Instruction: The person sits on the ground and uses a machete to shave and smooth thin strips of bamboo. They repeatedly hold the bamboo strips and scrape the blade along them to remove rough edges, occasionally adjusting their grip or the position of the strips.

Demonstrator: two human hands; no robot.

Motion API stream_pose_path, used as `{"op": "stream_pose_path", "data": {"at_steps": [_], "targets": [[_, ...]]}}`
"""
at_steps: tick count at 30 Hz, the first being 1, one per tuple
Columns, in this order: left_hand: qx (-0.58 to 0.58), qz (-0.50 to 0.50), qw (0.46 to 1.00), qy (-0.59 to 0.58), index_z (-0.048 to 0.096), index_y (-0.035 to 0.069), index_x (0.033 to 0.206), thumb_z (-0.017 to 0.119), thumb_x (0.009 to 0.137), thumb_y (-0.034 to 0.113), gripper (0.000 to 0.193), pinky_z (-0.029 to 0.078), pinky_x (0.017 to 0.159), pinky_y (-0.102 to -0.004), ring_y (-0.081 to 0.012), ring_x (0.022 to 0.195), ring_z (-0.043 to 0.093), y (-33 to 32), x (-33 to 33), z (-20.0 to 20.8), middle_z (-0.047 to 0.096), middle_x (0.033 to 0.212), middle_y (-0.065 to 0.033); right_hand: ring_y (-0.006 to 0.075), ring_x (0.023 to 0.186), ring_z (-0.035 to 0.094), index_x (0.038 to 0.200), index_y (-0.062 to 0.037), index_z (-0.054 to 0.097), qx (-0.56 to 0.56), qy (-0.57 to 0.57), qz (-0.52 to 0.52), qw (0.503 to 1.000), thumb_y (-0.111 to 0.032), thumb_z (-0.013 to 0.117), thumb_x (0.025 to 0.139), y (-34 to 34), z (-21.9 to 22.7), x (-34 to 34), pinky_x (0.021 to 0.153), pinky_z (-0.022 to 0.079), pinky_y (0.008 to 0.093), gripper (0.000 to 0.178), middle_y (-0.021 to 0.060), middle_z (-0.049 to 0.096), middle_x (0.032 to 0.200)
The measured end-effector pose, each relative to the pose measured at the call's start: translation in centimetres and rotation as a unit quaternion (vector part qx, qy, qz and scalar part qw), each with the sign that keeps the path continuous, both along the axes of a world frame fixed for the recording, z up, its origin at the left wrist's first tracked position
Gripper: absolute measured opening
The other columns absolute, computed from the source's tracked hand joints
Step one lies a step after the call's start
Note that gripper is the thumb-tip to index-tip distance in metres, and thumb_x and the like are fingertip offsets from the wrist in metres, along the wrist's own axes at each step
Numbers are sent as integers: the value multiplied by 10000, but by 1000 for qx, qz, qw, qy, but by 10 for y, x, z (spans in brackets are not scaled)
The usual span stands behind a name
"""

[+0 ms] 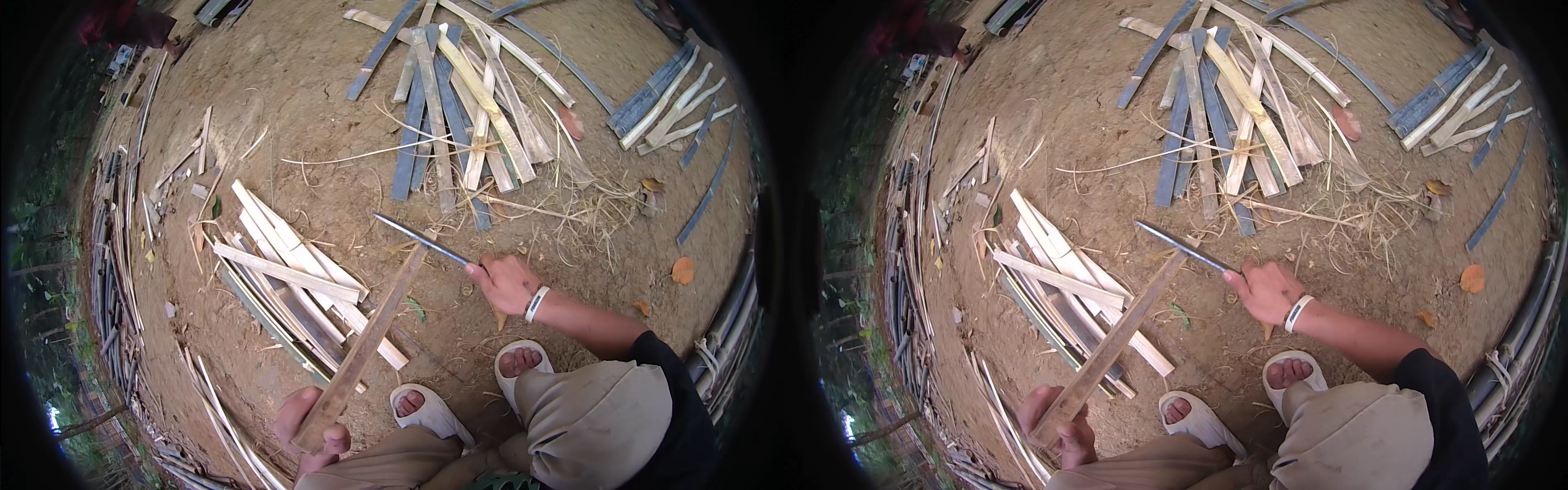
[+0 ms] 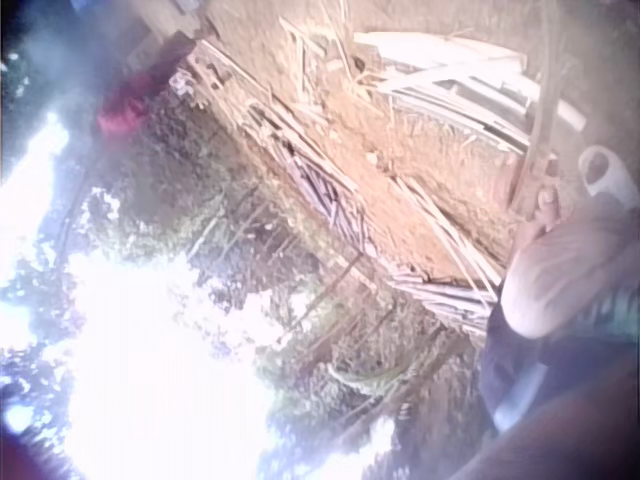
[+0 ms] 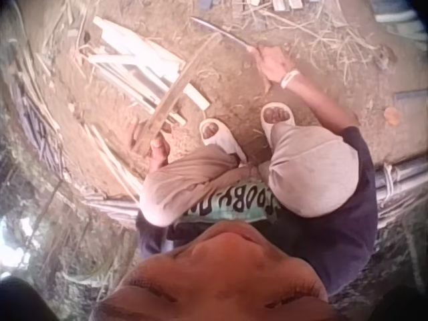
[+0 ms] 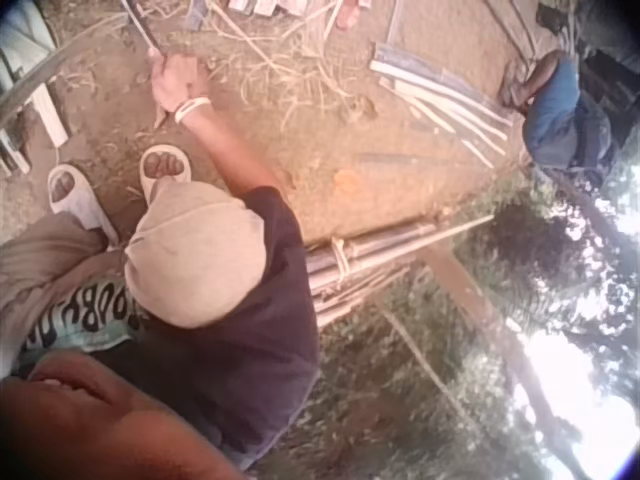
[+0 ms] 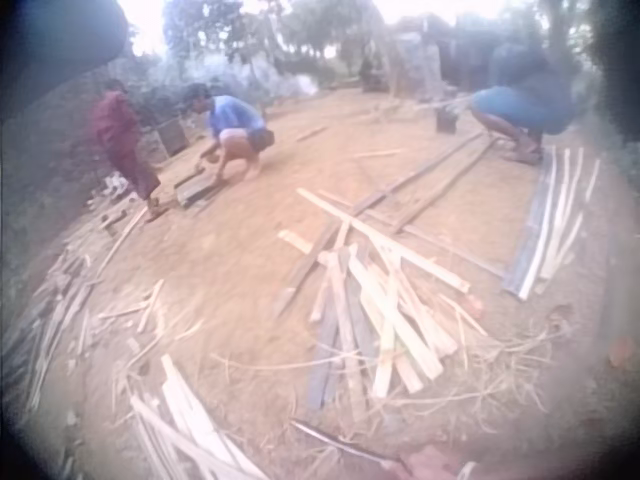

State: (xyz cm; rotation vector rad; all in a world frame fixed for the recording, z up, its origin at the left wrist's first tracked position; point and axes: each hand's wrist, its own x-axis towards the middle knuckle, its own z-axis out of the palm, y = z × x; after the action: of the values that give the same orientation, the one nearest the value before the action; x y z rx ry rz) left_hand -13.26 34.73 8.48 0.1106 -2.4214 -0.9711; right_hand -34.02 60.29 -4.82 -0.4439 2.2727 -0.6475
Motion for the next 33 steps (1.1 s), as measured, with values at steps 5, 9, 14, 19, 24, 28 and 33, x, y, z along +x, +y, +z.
{"op": "stream_pose_path", "data": {"at_steps": [5,9,14,19,24,28,33], "targets": [[-192,-66,937,283,576,44,969,682,805,586,576,420,505,-238,-165,564,524,-11,-34,-3,564,740,-69,399,584,611,855,-28,572,-129,28,89,987,-436,455,979,-18,41,32,552,489,487,442,192,573,594],[243,-184,917,258,535,42,954,654,872,466,447,463,459,-319,-215,489,544,28,-39,-12,566,726,-105,385,570,608,826,-46,570,-234,83,161,955,-431,480,966,-22,53,44,539,484,478,419,173,563,581],[206,-263,941,51,499,29,758,718,843,298,357,508,600,-438,-291,590,558,40,-43,36,536,682,-110,432,659,628,852,-18,621,-57,-3,92,994,-494,429,971,-9,-12,15,641,507,513,527,230,606,640],[286,-195,918,194,477,17,789,713,843,356,416,505,560,-434,-304,588,561,45,-24,-2,538,673,-123,437,656,625,821,-19,624,-43,-5,153,987,-481,419,980,-18,23,15,645,504,513,530,228,602,629],[270,-173,926,200,460,33,776,724,777,54,265,501,525,-403,-269,583,560,40,-18,-7,524,659,-110,429,653,633,851,-31,624,-26,-10,162,986,-490,413,978,-14,14,13,642,511,513,521,221,617,643],[216,-147,959,112,454,41,754,694,658,-168,332,510,531,-405,-255,583,565,31,-7,3,535,666,-100,431,654,633,862,-23,620,25,-1,169,985,-480,392,986,-7,14,3,643,508,521,526,224,621,653],[229,-163,957,77,463,41,718,698,607,-213,363,522,566,-414,-249,625,589,28,-8,4,546,683,-92,432,632,630,884,-4,613,-25,-10,195,980,-487,380,989,1,34,13,625,510,523,546,241,610,639]]}}
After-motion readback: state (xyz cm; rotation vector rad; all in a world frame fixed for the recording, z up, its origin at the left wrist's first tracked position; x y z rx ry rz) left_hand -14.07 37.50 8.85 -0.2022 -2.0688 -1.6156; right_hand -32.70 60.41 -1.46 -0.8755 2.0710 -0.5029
